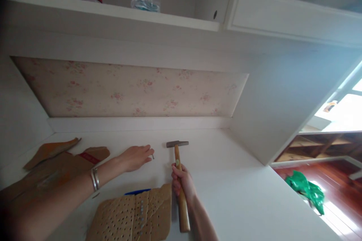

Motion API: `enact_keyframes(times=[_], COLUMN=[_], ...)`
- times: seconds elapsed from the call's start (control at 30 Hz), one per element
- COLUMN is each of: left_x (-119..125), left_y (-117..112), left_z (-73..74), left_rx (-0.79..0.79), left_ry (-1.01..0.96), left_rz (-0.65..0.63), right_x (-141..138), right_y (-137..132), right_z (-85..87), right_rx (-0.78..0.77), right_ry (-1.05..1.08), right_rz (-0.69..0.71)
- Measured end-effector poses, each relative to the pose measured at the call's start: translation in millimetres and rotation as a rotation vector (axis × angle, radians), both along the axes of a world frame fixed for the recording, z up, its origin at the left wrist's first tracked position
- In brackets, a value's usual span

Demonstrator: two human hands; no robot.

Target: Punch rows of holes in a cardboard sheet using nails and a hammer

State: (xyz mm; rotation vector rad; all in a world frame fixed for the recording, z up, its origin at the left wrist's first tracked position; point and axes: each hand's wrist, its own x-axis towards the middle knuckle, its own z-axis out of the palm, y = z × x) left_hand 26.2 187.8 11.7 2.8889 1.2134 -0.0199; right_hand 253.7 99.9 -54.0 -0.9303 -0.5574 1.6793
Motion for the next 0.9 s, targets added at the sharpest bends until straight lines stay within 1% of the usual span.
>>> enact_keyframes(times=[0.1,0.2,0.37,0.47,0.57,0.67,0.73,0.8,0.83,0.87,0.9], left_x=[2.6,2.2,0.0,-0.3,-2.1,-7.6,-13.1,-18.2,-20.1,-21.3,-21.9], left_y=[4.1,6.0,8.3,6.2,-0.7,-19.3,-41.1,-68.2,-82.1,-95.2,-107.0], left_z=[-9.3,-17.1,-28.2,-28.7,-19.0,1.5,17.1,29.3,33.0,35.0,35.3], left_rx=[0.024,0.028,0.028,0.022,0.019,0.023,0.009,-0.019,-0.102,-0.147,-0.169], left_ry=[0.002,-0.013,-0.087,-0.170,-0.289,-0.436,-0.513,-0.583,-0.692,-0.789,-0.830], left_rz=[-0.089,-0.139,-0.128,-0.080,0.003,0.100,0.123,0.132,0.163,0.217,0.242], right_x=[-0.5,-0.7,-1.4,-2.0,-2.6,-2.9,-3.1,-3.3,-3.4,-3.4,-3.5], right_y=[0.2,0.9,1.4,0.7,0.2,0.2,0.2,0.0,-0.3,-0.6,-1.1], right_z=[1.5,1.5,0.9,1.7,2.5,3.0,3.2,3.4,3.4,3.5,3.6], right_rx=[-0.003,-0.004,-0.015,-0.013,-0.007,0.000,0.006,0.012,0.015,0.018,0.020], right_ry=[-0.012,-0.013,-0.018,-0.031,-0.045,-0.052,-0.053,-0.052,-0.051,-0.049,-0.048], right_rz=[-0.026,-0.035,-0.042,-0.038,-0.032,-0.035,-0.037,-0.035,-0.032,-0.029,-0.027])
